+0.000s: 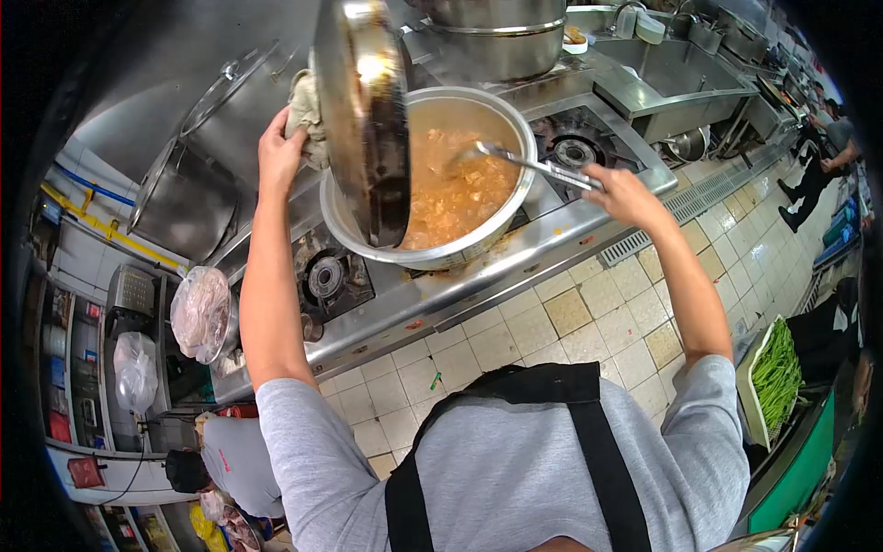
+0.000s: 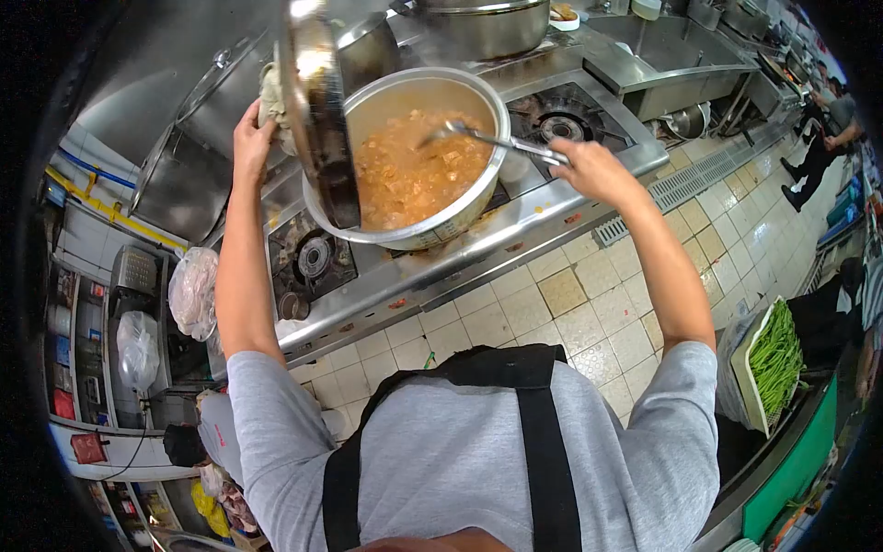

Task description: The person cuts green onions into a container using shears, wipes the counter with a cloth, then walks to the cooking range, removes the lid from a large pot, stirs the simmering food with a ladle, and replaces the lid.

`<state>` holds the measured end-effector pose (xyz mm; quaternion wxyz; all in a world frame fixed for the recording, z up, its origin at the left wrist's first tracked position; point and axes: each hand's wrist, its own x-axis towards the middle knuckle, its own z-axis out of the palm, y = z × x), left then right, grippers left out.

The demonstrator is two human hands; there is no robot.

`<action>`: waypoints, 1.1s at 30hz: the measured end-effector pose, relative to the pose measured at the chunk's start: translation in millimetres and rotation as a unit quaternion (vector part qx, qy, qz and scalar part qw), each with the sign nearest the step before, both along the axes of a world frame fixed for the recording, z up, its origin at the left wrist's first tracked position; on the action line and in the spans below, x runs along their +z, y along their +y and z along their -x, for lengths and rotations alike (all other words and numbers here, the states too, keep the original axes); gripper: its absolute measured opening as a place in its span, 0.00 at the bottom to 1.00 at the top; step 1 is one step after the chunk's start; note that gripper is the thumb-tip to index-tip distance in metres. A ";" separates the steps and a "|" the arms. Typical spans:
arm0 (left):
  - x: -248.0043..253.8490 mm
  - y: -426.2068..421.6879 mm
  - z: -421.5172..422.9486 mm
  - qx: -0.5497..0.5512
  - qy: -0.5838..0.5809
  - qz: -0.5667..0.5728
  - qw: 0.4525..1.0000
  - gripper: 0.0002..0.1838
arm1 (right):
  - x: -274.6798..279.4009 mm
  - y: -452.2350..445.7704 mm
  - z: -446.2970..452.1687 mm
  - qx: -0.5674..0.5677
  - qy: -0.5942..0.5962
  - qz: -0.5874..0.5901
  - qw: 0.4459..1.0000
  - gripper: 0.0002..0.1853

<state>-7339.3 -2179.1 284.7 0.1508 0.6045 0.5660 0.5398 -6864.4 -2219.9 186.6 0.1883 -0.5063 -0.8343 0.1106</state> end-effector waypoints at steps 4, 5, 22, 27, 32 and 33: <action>13.5 16.4 -32.2 0.048 0.233 -0.006 0.971 0.25 | -14.0 -20.6 -11.7 -0.044 0.027 -0.011 0.999 0.14; 14.9 19.3 -42.6 0.045 0.258 -0.001 0.965 0.24 | -19.9 -23.7 -15.0 -0.049 0.026 0.005 0.998 0.14; -31.1 82.8 -109.9 -0.040 0.513 0.113 0.850 0.22 | -150.6 -157.2 -122.8 -0.011 0.755 0.403 0.517 0.20; -50.3 89.7 -111.6 -0.045 0.549 0.117 0.826 0.23 | -124.4 -201.7 -145.4 -0.057 0.671 0.360 0.646 0.19; -53.7 86.1 -110.8 -0.045 0.525 0.128 0.840 0.22 | -89.1 -214.8 -156.4 -0.025 0.619 0.319 0.717 0.20; -55.5 86.3 -111.5 -0.042 0.530 0.124 0.838 0.22 | -83.7 -213.8 -157.3 -0.018 0.614 0.314 0.724 0.20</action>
